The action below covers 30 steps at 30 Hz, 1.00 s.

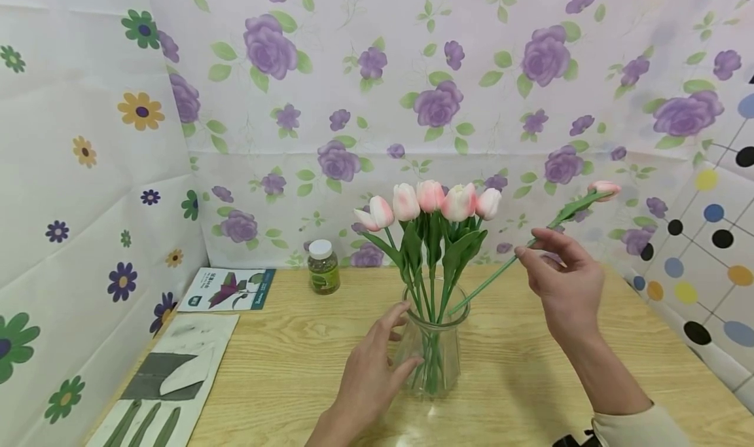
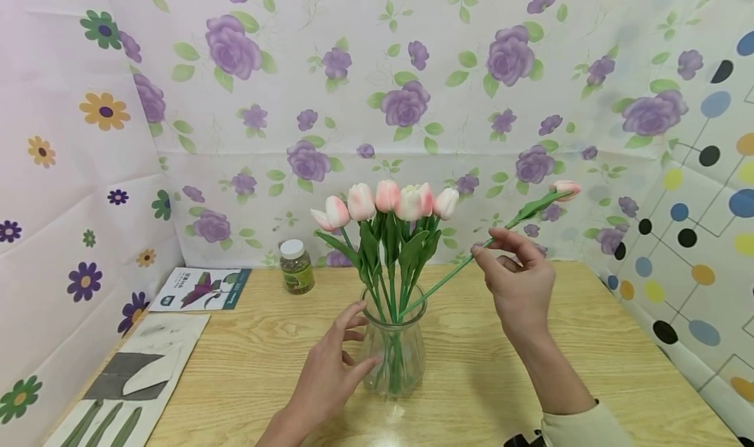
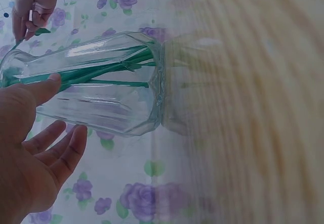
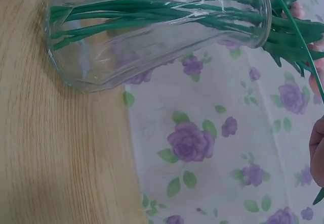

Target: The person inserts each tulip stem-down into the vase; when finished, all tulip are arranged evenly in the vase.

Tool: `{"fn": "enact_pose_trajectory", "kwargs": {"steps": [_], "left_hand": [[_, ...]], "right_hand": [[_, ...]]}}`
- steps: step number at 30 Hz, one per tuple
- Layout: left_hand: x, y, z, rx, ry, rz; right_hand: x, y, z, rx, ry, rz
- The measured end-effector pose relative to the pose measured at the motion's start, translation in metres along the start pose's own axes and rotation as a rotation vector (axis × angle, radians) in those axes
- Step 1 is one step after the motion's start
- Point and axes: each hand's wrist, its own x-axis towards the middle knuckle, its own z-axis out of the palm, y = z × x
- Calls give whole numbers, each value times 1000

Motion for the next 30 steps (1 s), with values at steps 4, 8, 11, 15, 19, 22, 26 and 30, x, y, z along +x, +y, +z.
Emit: {"fn": "enact_pose_trajectory", "kwargs": {"steps": [4,8,11,15,19,22,26,30], "left_hand": [[1,1,-1,-2,-6,-3],[1,1,-1,-7,-10,-8],[1,1,-2,-9,-12,-14],[1,1,-2,-12,-14,-14],[1,0,-2,-11,-15,-11],[1,0,-2,-9,-17,-10],[1,1,-2,-6,-19,-12],[1,1,-2,-6,-22,-18]], "right_hand": [[-6,1,5,-94,-28,-112],[-11,1,8,-188,-53,-226],[-15,2,11,-228,-94,-316],[-21,2,16,-310,-148,-465],[-25,1,22,-365,-195,-623],[-27,1,26,-378,-240,-722],[-30,2,33,-404,-294,-832],[-35,3,38,-482,-324,-897]]}}
